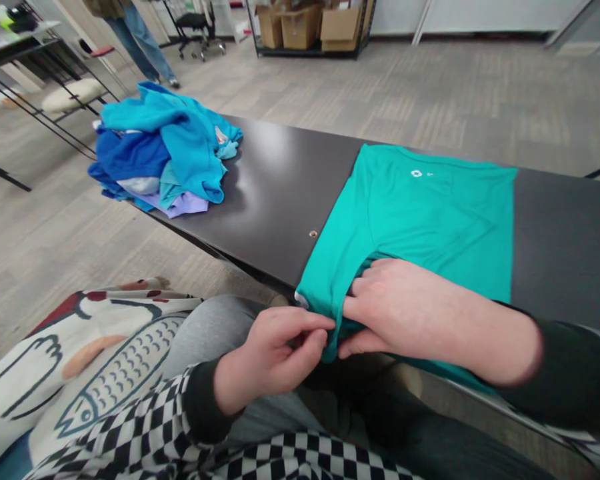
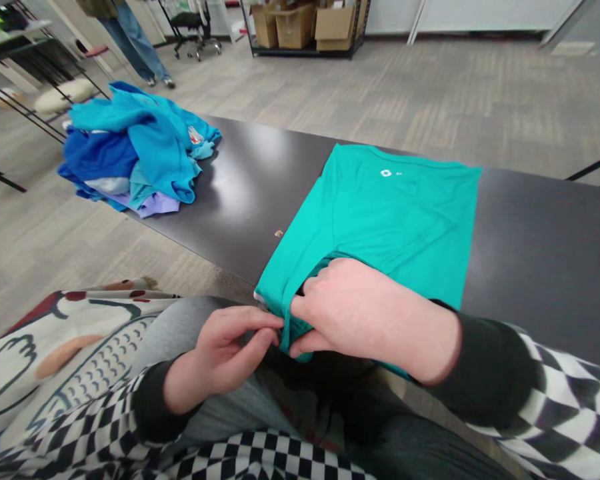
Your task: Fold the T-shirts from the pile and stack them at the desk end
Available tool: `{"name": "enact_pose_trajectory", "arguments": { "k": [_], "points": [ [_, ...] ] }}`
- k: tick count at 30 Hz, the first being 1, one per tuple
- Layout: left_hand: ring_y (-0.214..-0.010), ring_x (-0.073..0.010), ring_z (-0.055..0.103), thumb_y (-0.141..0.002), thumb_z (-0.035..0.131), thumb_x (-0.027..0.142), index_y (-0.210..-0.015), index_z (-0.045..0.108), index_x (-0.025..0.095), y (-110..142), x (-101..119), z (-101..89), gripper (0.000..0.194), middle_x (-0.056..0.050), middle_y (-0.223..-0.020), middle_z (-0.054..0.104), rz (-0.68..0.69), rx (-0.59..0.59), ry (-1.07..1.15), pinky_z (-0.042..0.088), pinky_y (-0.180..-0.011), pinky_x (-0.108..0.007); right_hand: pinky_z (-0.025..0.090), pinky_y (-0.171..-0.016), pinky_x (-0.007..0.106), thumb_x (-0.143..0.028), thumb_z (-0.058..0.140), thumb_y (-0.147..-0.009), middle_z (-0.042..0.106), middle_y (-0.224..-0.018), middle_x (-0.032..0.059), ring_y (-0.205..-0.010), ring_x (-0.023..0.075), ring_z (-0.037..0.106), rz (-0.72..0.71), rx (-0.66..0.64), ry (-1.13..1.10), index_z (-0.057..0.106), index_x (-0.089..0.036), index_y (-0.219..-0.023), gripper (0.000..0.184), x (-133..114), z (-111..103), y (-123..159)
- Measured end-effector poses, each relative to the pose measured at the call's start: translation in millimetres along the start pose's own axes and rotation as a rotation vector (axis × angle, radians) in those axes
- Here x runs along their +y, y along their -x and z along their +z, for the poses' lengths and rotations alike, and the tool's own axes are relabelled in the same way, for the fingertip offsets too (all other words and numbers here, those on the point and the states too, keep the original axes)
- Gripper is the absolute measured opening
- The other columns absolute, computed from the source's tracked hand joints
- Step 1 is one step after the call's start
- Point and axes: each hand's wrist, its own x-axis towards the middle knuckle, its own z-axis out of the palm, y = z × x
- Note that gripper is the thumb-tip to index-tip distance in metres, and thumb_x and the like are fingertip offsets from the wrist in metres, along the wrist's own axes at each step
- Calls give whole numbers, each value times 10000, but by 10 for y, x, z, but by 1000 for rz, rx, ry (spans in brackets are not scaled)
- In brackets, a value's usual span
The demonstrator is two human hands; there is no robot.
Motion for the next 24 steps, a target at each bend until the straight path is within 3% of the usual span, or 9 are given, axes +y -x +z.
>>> {"name": "enact_pose_trajectory", "arguments": {
  "k": [4, 7, 11, 14, 16, 20, 24],
  "points": [
    [-573, -137, 631, -1065, 673, 284, -872, 787, 200, 5, -179, -150, 240, -2, -651, 700, -419, 232, 115, 491, -569, -234, 314, -683, 357, -789, 762, -1003, 731, -711, 70, -639, 235, 637, -10, 9, 11, 755, -209, -860, 597, 3, -11, -6],
    [-527, -135, 544, -1049, 651, 396, -736, 745, 195, -26, -306, -214, 384, -9, -581, 647, -643, 233, 142, 413, -521, -241, 308, -701, 366, -757, 688, -1073, 718, -718, 59, -655, 225, 613, -55, 40, -12, 739, -210, -883, 582, 37, -20, 18],
    [-549, -141, 550, -1019, 682, 472, -640, 703, 197, -59, -323, -209, 469, -36, -593, 679, -673, 116, 53, 426, -558, -252, 308, -731, 382, -596, 569, -1186, 709, -771, 54, -691, 206, 580, -151, 134, -58, 729, -209, -887, 514, 144, -49, 108],
    [-546, -142, 547, -981, 720, 475, -639, 698, 202, -85, -262, -184, 437, -33, -594, 676, -657, 109, 45, 431, -552, -252, 309, -754, 391, -408, 492, -1214, 701, -809, 58, -728, 206, 569, -140, 231, -76, 745, -205, -904, 449, 251, -79, 188],
    [-548, -144, 551, -946, 753, 471, -638, 692, 206, -103, -227, -176, 411, -25, -589, 659, -650, 130, 44, 434, -542, -246, 317, -776, 390, -312, 485, -1195, 718, -872, 69, -776, 216, 581, -105, 266, -77, 790, -193, -1047, 359, 313, -99, 225],
    [-555, -145, 551, -872, 833, 442, -719, 750, 202, -124, -204, -179, 297, -3, -587, 631, -651, 184, 48, 430, -530, -239, 326, -815, 384, -252, 510, -1175, 736, -981, 83, -859, 231, 599, -110, 231, -86, 766, -190, -1399, 346, 351, -126, 230],
    [-551, -133, 539, -865, 859, 427, -794, 778, 196, -107, -215, -178, 255, 8, -609, 633, -686, 220, 117, 413, -519, -231, 309, -826, 386, -249, 556, -1176, 718, -995, 78, -882, 229, 589, -108, 150, -81, 785, -209, -1346, 289, 297, -120, 172]
  ]
}}
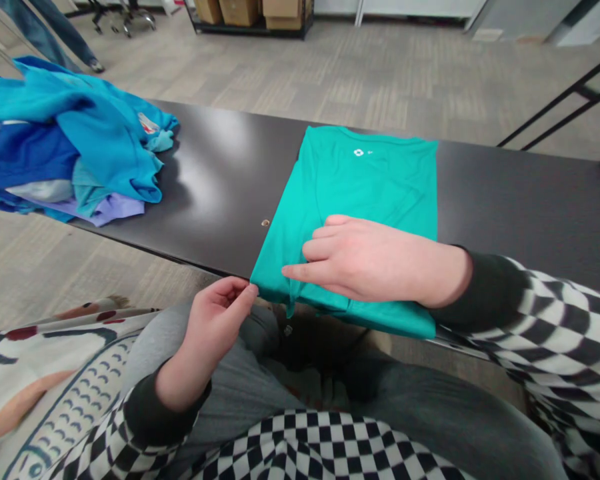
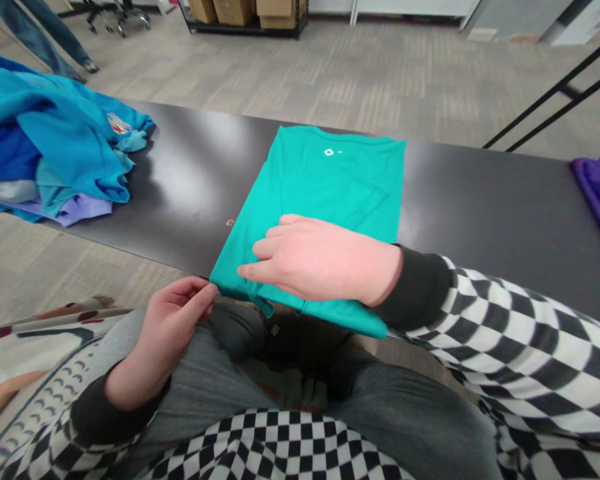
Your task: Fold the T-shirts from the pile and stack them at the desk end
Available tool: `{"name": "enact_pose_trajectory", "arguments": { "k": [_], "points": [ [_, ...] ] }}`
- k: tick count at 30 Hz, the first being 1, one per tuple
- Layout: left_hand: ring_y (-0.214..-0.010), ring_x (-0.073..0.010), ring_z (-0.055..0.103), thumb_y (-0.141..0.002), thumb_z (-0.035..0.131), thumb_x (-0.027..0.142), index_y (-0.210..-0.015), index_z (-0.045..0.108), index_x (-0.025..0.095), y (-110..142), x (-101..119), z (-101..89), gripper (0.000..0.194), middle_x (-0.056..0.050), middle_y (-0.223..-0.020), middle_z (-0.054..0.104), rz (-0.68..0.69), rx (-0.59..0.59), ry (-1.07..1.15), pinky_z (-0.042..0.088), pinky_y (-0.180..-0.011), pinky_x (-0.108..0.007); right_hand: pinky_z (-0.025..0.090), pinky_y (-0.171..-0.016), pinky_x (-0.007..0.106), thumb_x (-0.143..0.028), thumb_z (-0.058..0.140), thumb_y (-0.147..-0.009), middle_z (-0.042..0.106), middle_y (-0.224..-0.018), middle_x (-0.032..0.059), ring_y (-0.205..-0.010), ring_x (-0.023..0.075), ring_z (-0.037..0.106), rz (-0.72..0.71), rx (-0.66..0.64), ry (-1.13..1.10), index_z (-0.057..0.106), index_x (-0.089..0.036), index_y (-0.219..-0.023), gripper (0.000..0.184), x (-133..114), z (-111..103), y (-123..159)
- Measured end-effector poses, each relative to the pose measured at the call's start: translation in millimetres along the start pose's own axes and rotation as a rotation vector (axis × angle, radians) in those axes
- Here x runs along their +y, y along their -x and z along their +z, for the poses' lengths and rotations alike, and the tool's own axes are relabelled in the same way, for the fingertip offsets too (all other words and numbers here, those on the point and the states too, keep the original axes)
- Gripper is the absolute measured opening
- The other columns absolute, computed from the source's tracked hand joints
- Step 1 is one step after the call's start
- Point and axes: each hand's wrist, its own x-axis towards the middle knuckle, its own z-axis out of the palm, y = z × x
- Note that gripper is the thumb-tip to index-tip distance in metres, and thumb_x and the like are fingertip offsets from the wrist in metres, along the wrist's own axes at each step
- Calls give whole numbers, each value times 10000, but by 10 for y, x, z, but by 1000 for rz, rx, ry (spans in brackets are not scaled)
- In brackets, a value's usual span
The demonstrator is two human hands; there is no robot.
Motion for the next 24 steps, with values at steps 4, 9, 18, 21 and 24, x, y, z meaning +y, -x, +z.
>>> {"name": "enact_pose_trajectory", "arguments": {
  "k": [4, 9, 18, 21, 24],
  "points": [
    [-565, -126, 540, -894, 865, 438, -843, 775, 195, 11, -62, -12, 263, 12, -636, 639, -22, 13, 69, 421, -531, -225, 293, -829, 394, -245, 560, -1180, 688, -972, 66, -893, 227, 564, 8, 3, 26, 801, -208, -1201, 244, -2, 22, -12],
    [-577, -121, 527, -923, 858, 421, -845, 766, 194, 17, -122, -31, 257, 19, -628, 620, -10, 12, 132, 414, -544, -225, 310, -847, 395, -272, 513, -1192, 666, -942, 43, -879, 219, 548, -41, 81, -9, 808, -234, -1219, 298, 68, 25, 80],
    [-617, -148, 597, -935, 831, 496, -738, 756, 191, 23, -33, -14, 371, -27, -643, 682, -13, -99, 2, 482, -597, -240, 348, -880, 384, -210, 556, -1119, 694, -987, 63, -905, 223, 577, -9, 93, -102, 818, -209, -1192, 272, 113, 100, 131],
    [-597, -154, 611, -914, 844, 525, -725, 766, 184, 9, -23, -3, 398, -40, -631, 695, -44, -154, -38, 491, -585, -245, 347, -875, 378, -200, 566, -1111, 705, -1024, 73, -925, 229, 583, -17, 98, -122, 806, -211, -1259, 282, 81, 82, 118],
    [-579, -147, 604, -837, 923, 521, -817, 812, 178, 0, -38, 12, 361, -28, -645, 705, -68, -115, -9, 471, -555, -235, 332, -864, 380, -207, 564, -1130, 688, -988, 65, -898, 226, 564, -28, 55, -116, 814, -218, -1146, 250, 50, 61, 105]
  ]
}}
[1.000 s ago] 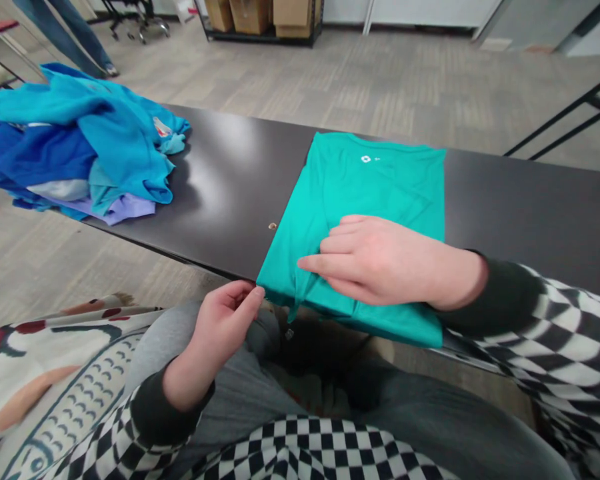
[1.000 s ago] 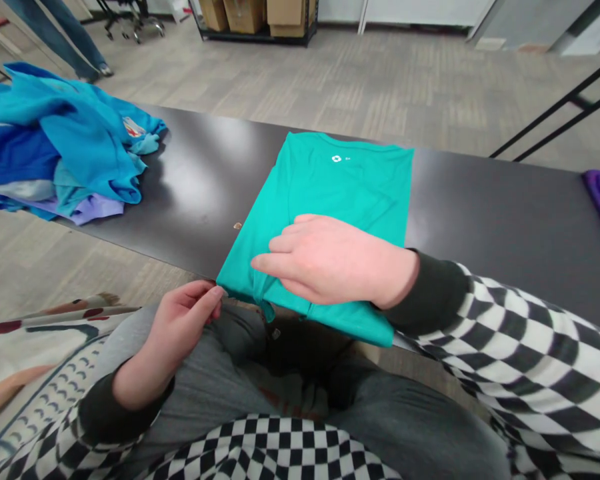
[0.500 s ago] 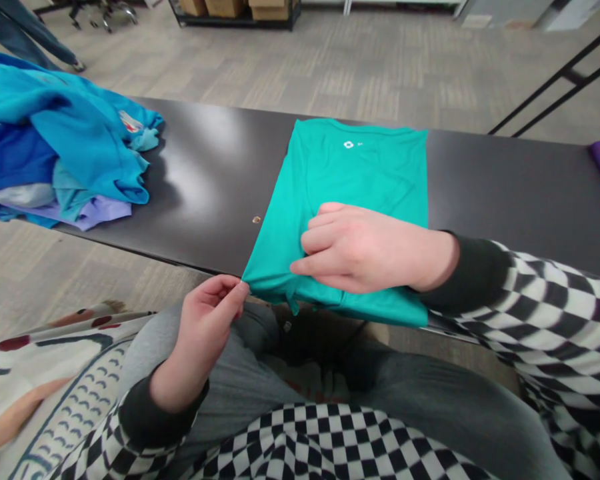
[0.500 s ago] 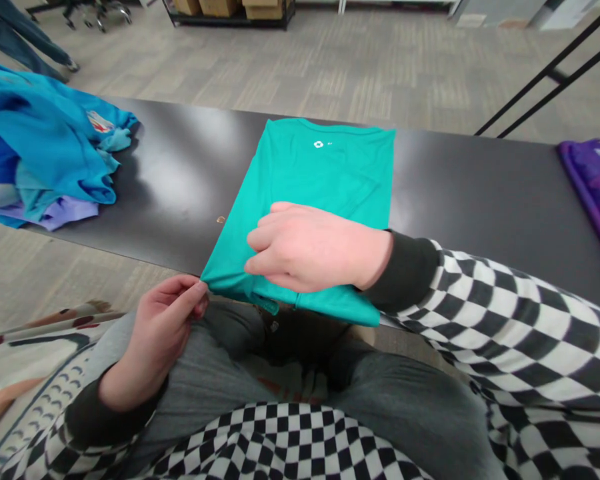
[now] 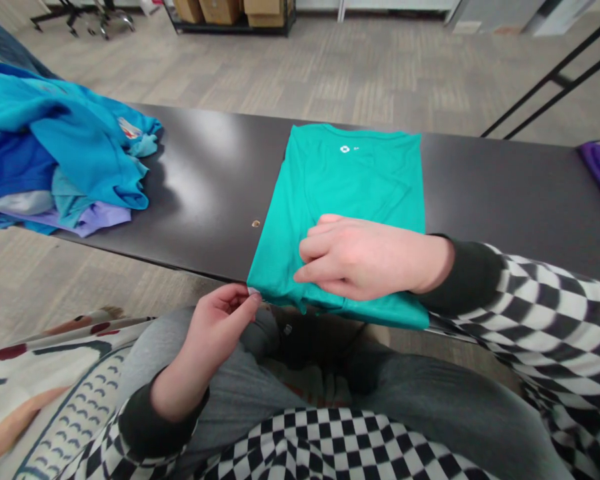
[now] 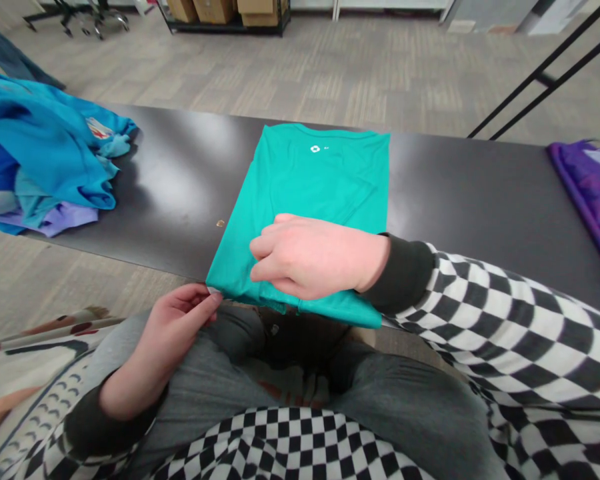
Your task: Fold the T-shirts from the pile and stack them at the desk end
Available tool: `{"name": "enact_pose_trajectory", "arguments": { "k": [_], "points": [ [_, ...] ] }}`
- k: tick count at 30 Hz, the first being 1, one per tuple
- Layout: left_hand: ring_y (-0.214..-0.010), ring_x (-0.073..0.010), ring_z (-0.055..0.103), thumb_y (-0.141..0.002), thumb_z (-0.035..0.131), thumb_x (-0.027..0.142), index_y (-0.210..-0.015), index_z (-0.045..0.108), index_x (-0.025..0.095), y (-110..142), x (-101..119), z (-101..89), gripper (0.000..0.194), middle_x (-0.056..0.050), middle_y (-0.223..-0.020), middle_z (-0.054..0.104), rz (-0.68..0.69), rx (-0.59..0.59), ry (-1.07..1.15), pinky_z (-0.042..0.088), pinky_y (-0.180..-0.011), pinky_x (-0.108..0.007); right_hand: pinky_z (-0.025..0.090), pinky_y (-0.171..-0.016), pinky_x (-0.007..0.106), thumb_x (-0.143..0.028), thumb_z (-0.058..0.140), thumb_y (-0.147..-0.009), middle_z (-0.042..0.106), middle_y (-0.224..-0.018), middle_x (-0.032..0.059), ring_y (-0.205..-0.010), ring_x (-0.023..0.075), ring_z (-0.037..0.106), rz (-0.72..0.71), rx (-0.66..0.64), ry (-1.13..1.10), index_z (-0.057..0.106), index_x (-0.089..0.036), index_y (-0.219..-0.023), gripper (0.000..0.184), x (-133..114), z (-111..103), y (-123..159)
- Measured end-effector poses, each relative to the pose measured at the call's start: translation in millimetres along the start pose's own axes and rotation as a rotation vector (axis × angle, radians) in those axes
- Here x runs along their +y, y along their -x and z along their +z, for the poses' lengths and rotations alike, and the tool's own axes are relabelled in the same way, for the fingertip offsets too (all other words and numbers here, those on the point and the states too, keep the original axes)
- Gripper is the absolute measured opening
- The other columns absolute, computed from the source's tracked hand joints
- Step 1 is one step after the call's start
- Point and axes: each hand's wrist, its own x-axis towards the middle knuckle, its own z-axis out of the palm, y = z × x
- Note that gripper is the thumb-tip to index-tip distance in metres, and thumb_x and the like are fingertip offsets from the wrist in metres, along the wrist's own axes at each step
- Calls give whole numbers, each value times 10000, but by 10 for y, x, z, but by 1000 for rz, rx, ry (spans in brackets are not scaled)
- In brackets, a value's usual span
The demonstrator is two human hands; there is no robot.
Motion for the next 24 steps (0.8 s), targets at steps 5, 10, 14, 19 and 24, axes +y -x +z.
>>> {"name": "enact_pose_trajectory", "arguments": {
  "k": [5, 10, 14, 19, 24],
  "points": [
    [-621, -131, 619, -822, 969, 484, -848, 808, 177, 2, -53, -10, 348, -33, -734, 749, 12, 44, 49, 481, -580, -216, 329, -869, 385, -237, 554, -1150, 658, -950, 59, -876, 223, 544, -1, -10, 20, 784, -207, -1013, 269, -14, -12, -10],
    [-627, -127, 611, -790, 1006, 457, -830, 778, 181, 13, -76, -37, 360, -23, -738, 733, 16, 60, 101, 490, -590, -215, 343, -872, 374, -200, 552, -1118, 637, -906, 40, -850, 213, 538, -39, 58, -13, 758, -218, -989, 244, 7, 13, 6],
    [-610, -141, 593, -859, 930, 553, -801, 771, 183, 8, -58, -16, 407, -31, -694, 705, 3, -50, 98, 484, -574, -234, 370, -890, 370, -167, 540, -1087, 643, -894, 34, -834, 204, 548, -39, 86, -55, 728, -220, -965, 231, 23, 33, 21],
    [-614, -170, 631, -870, 904, 574, -827, 815, 176, 1, -59, 50, 410, -48, -677, 726, -18, -144, -5, 511, -585, -257, 388, -889, 361, -146, 524, -1059, 650, -864, 29, -810, 192, 562, -25, 63, -129, 690, -212, -934, 218, 3, 30, 19],
    [-713, -175, 695, -857, 947, 478, -912, 849, 189, 36, -82, 1, 310, -63, -829, 811, 71, -15, 65, 557, -671, -255, 395, -896, 359, -117, 503, -1050, 700, -908, 36, -849, 193, 598, -9, 139, -199, 701, -211, -1034, 220, -63, 10, -8]
  ]
}}
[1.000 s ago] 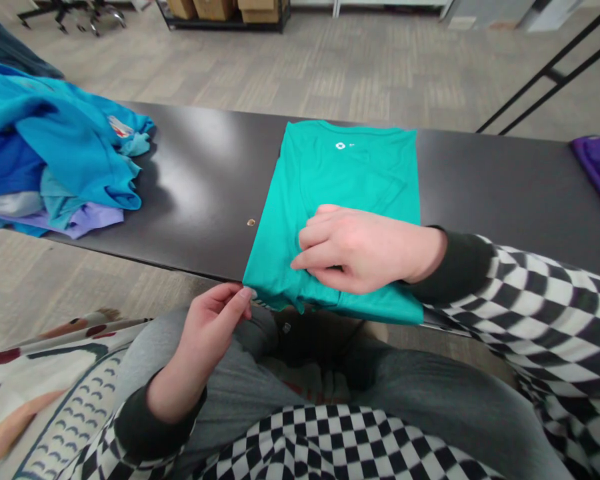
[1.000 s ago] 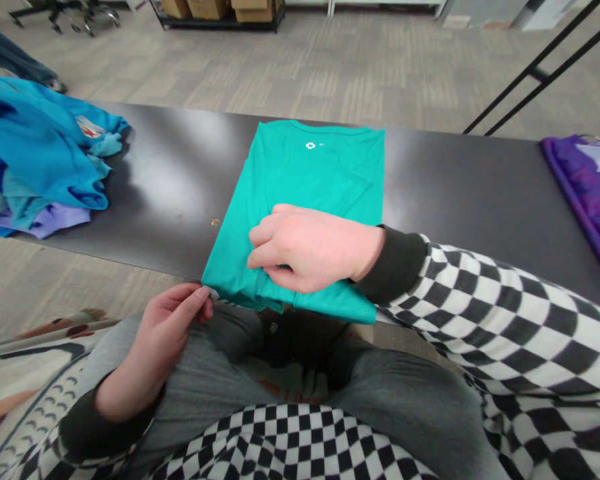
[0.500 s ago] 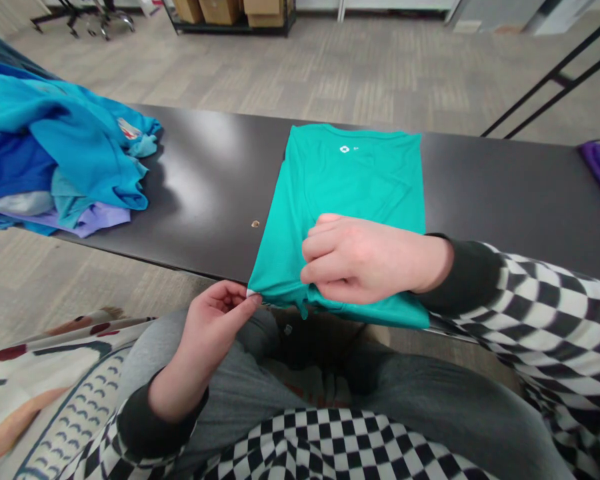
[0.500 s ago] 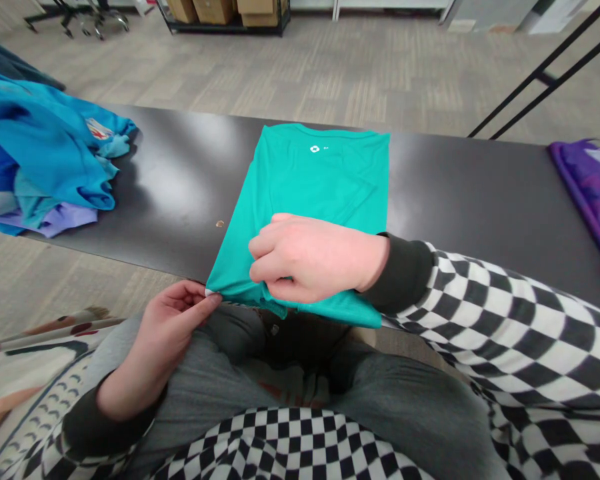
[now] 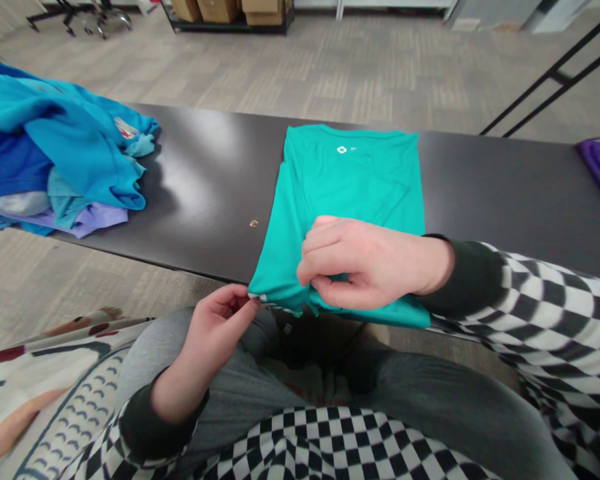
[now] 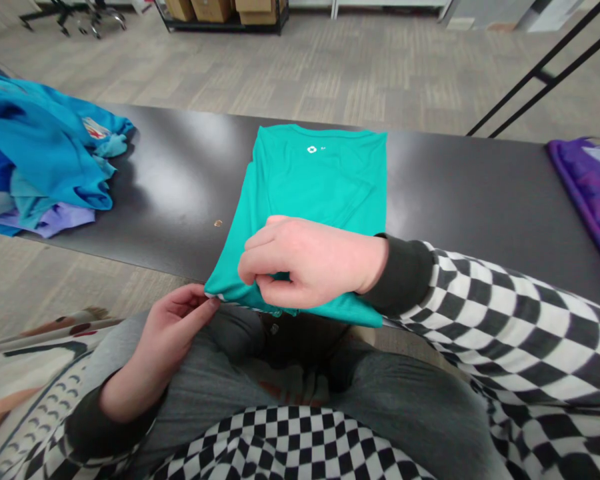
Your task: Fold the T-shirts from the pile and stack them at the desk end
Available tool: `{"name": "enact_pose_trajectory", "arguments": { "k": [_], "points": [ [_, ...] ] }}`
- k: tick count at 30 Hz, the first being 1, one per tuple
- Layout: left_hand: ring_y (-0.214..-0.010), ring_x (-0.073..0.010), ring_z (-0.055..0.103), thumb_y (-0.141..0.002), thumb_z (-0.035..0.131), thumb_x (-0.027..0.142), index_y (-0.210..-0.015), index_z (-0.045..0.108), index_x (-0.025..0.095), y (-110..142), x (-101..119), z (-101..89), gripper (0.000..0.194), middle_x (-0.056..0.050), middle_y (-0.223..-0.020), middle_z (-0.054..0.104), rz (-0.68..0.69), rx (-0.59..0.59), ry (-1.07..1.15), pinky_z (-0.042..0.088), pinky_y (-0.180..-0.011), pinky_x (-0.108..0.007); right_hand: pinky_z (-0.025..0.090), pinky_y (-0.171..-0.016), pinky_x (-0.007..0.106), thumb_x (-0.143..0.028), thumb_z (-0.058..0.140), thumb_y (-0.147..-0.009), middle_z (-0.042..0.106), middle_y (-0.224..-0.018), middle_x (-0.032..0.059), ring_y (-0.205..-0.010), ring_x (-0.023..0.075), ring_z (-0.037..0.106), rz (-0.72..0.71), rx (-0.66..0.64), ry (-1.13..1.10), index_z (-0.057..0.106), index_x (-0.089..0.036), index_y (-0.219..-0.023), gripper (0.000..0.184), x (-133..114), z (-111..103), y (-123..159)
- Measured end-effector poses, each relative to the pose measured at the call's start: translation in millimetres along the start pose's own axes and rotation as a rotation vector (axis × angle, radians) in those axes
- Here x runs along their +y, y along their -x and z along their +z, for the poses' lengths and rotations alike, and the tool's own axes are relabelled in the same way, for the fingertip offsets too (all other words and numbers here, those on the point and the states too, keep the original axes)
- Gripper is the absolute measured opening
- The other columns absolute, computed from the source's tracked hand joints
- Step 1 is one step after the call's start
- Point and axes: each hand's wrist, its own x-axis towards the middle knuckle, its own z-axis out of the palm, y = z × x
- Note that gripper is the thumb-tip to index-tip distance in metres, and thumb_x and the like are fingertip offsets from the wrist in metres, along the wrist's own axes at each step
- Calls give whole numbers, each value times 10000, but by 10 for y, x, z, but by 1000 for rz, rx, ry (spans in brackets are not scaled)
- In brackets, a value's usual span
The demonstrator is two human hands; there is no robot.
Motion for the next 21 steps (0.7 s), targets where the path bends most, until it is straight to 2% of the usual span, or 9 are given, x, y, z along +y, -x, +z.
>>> {"name": "enact_pose_trajectory", "arguments": {
  "k": [3, 5, 9, 13, 18, 21],
  "points": [
    [-757, -169, 697, -865, 951, 449, -927, 835, 194, 22, -15, -45, 288, -58, -873, 811, 30, 54, 56, 554, -697, -244, 392, -894, 358, -118, 496, -1054, 703, -908, 35, -851, 196, 599, -14, 20, 20, 691, -216, -1047, 219, -6, -3, -2],
    [-702, -144, 649, -849, 966, 433, -901, 815, 187, 22, -21, -53, 293, -39, -809, 770, 6, 57, 50, 509, -650, -222, 389, -899, 360, -130, 500, -1058, 686, -879, 29, -838, 197, 592, -17, -14, 48, 682, -220, -1013, 208, 13, -2, 9],
    [-623, -122, 581, -784, 1010, 428, -842, 763, 176, -1, -15, -40, 358, -9, -707, 693, -80, -13, 10, 446, -589, -209, 372, -902, 368, -150, 533, -1045, 676, -875, 31, -821, 199, 575, -14, -131, 72, 670, -218, -947, 181, 66, 14, 39],
    [-698, -163, 648, -826, 976, 530, -1000, 828, 179, -13, -5, -22, 419, -43, -806, 761, -85, -88, 34, 511, -647, -248, 359, -891, 377, -160, 565, -1026, 681, -882, 35, -830, 209, 577, -27, -98, 51, 690, -217, -987, 143, 85, 34, 46],
    [-644, -142, 597, -824, 984, 549, -845, 825, 193, -12, -8, 19, 391, -26, -728, 730, -88, 23, 38, 497, -628, -247, 349, -875, 389, -150, 575, -1023, 649, -837, 24, -778, 204, 547, -16, -128, 79, 637, -230, -841, 209, 87, 42, 19],
    [-675, -141, 620, -790, 1020, 490, -875, 833, 203, -10, -15, 23, 353, -24, -771, 748, -78, 70, 116, 516, -651, -239, 352, -866, 390, -153, 579, -1022, 637, -818, 22, -766, 204, 541, -24, -129, 92, 606, -234, -793, 245, 90, 33, 15]
  ]
}}
